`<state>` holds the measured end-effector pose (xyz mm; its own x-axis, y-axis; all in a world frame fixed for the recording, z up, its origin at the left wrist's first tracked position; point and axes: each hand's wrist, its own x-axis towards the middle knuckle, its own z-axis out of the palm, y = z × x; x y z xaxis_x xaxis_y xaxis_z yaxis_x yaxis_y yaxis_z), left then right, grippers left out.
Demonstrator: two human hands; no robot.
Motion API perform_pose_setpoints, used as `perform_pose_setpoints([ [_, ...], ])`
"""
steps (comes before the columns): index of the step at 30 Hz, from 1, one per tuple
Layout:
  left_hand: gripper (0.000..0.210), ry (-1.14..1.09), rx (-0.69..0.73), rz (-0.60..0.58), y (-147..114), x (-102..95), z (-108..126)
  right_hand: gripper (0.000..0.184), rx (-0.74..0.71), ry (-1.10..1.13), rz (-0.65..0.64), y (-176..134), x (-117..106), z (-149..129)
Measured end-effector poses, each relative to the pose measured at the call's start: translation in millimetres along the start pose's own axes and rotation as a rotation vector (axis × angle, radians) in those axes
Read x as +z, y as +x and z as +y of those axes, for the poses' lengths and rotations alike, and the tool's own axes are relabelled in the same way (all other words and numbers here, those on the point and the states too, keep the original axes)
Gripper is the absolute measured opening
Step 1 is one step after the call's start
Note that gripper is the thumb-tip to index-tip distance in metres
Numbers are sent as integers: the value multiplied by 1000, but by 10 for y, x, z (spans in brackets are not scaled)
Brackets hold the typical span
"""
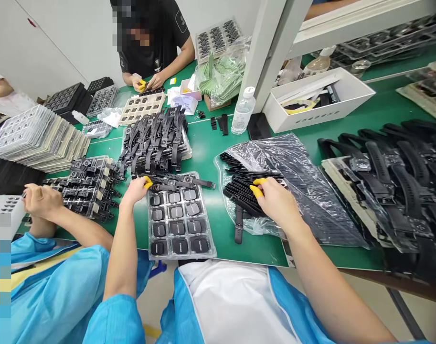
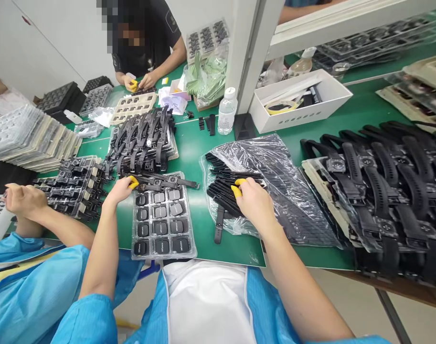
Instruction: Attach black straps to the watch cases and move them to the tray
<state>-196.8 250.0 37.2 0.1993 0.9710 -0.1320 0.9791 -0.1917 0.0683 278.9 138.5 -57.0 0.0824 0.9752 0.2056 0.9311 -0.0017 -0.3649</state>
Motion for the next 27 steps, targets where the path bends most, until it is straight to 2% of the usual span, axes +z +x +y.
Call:
perform_pose_setpoints([
  [5, 15, 24, 14, 225, -156, 153, 10, 25, -46, 15, 36, -25, 15, 24],
  [8, 18, 25, -30, 395, -290, 224, 52, 24, -33, 20, 59, -29, 35, 36],
  [10, 24, 17, -74, 505, -380, 263, 133, 22, -7, 61, 76, -22, 38, 50],
  [12, 29, -3, -79, 567, -467, 308, 290, 20, 58, 182, 116, -14, 14, 54],
  [15, 25, -51, 49, 524, -572, 400, 692, 19, 208, 579, 130, -20, -88, -14],
  [19, 27, 46, 297, 261, -608, 504, 1330, 26, 298, 1315, -2, -91, -263, -304],
  [21, 29, 111, 331, 176, -577, 525, 1562, 28, 308, 1597, -129, -165, -309, -487],
  [23, 26, 134, 322, 152, -527, 529, 1706, 30, 303, 1787, -302, -268, -309, -647],
  [27, 18, 159, 299, 116, -423, 508, 1814, 36, 259, 1932, -600, -516, -212, -828],
])
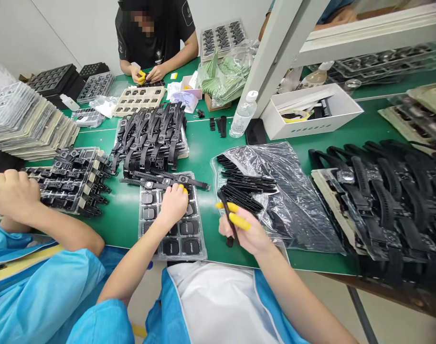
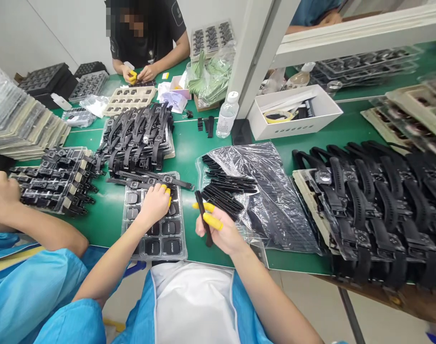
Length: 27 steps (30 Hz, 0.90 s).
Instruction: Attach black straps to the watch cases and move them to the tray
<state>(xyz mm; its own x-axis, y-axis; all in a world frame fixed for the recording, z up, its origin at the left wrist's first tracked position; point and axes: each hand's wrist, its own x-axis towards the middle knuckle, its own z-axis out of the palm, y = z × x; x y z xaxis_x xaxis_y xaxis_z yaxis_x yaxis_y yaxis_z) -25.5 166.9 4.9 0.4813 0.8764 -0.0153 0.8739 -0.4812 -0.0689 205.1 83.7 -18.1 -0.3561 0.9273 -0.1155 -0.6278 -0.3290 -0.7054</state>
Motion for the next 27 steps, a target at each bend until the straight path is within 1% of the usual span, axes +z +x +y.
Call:
perform_pose_setpoints([
  [2, 19, -14, -14, -12, 26, -26, -8, 33, 57, 16, -64, -62, 17, 109],
  [4, 19, -45, -24, -19, -2, -69, -25, 32, 86, 29, -101, -116, 27, 185],
  [6, 16, -83, -41, -24, -96, -118, -34, 32, 94, 45, -114, -158, 44, 230],
  [7, 15, -137, -61, -29, -166, -137, -26, 30, 101, 61, -111, -173, 58, 245],
  [9, 17, -336, -113, -43, -337, -152, 25, 32, 128, 102, -97, -191, 95, 271],
  [11, 18, -600, -148, -41, -519, -124, 127, 45, 158, 112, -87, -196, 143, 299],
  [12, 18, -717, -150, -26, -603, -97, 192, 48, 171, 90, -86, -195, 170, 314],
  [14, 22, -860, -115, 30, -748, -26, 324, 44, 191, -1, -107, -188, 226, 344],
  [16, 30, -940, -37, 97, -857, 45, 428, 42, 207, -101, -148, -180, 281, 368],
  [19, 48, -984, 82, 181, -964, 118, 483, 41, 245, -190, -198, -171, 339, 388],
  [21, 56, -977, 122, 200, -1007, 138, 465, 40, 282, -211, -202, -170, 351, 401],
  [24, 60, -935, 168, 181, -1030, 141, 419, 40, 312, -198, -197, -176, 335, 439],
  [27, 56, -879, 206, 182, -1016, 143, 405, 40, 286, -138, -161, -190, 320, 492],
])
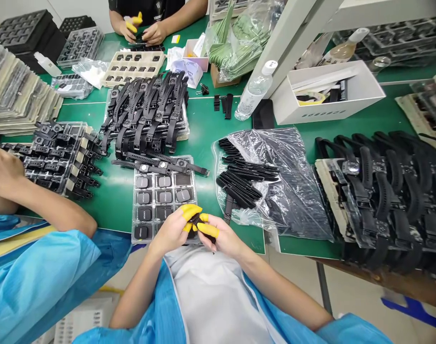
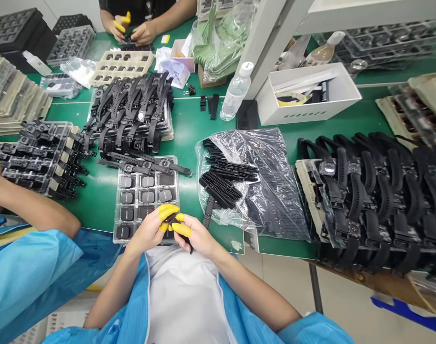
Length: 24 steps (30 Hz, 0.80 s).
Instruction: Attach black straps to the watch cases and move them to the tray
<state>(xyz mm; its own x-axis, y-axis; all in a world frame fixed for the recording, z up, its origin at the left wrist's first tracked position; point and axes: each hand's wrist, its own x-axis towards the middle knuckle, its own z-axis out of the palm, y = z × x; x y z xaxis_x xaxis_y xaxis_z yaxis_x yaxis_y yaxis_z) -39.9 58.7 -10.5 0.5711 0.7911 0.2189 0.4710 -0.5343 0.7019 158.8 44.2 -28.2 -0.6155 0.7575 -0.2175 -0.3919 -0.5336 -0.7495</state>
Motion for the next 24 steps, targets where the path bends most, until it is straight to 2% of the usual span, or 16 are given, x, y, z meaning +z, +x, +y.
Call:
perform_pose_setpoints([
  [4, 53, 26, -2, 15, 23, 45, -4, 37, -37, 74, 58, -4, 28, 28],
  [8, 51, 21, 5, 34, 21, 65, 28, 36, -5, 145, 47, -12, 56, -17],
  [14, 51, -34, -8, -38, 3, -37, 140, 33, 59, 249, 49, -11, 57, -76],
  [20, 46, 216, 5, -64, 3, -80, 174, 34, 145, 217, 60, -3, 66, -90],
  [24, 44, 260, 11, -117, 4, -111, 188, 35, 159, 185, 47, -16, 72, -99],
])
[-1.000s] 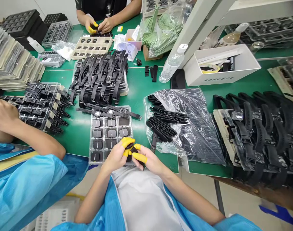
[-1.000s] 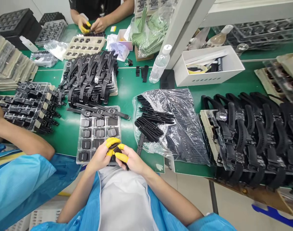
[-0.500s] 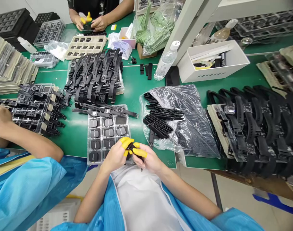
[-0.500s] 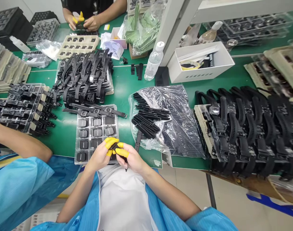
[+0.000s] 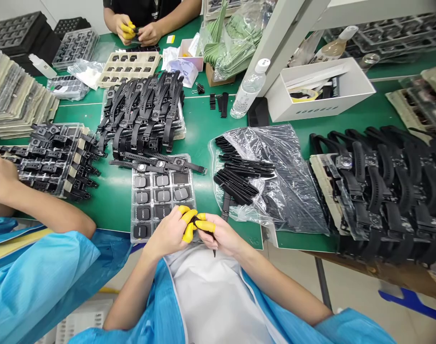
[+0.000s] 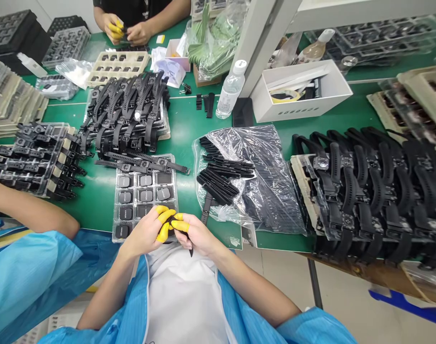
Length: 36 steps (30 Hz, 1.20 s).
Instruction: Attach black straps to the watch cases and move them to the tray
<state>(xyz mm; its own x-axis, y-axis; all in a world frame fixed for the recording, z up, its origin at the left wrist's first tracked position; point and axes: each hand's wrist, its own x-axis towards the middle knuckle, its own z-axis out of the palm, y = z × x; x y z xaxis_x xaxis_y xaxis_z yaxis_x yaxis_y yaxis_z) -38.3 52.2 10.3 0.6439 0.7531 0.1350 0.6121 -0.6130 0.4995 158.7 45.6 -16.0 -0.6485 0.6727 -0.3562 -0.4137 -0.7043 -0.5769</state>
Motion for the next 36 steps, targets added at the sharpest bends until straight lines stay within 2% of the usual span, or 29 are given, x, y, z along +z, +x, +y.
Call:
perform_pose_setpoints([
  [9, 41, 67, -18, -52, -58, 37, -9, 44, 53, -22, -33, -26, -20, -30],
  [15, 43, -188, 18, 2, -60, 48, -50, 45, -4, -135, -48, -45, -60, 23],
  [18, 46, -227, 28, 49, -74, 67, -46, 43, -29, -111, -28, -47, -74, 64],
  [24, 48, -172, 15, 53, -82, 99, 4, 43, -13, 18, -84, -44, -97, 46],
  [29, 40, -33, -28, -43, -51, 29, 7, 47, 0, -84, -95, -44, -100, 3],
  [32, 38, -118, 0, -56, -44, -16, -21, 49, -20, -156, -101, -44, -93, 20],
  [36, 42, -260, 12, 17, -65, 4, -61, 44, -72, -200, -67, -48, -78, 52],
])
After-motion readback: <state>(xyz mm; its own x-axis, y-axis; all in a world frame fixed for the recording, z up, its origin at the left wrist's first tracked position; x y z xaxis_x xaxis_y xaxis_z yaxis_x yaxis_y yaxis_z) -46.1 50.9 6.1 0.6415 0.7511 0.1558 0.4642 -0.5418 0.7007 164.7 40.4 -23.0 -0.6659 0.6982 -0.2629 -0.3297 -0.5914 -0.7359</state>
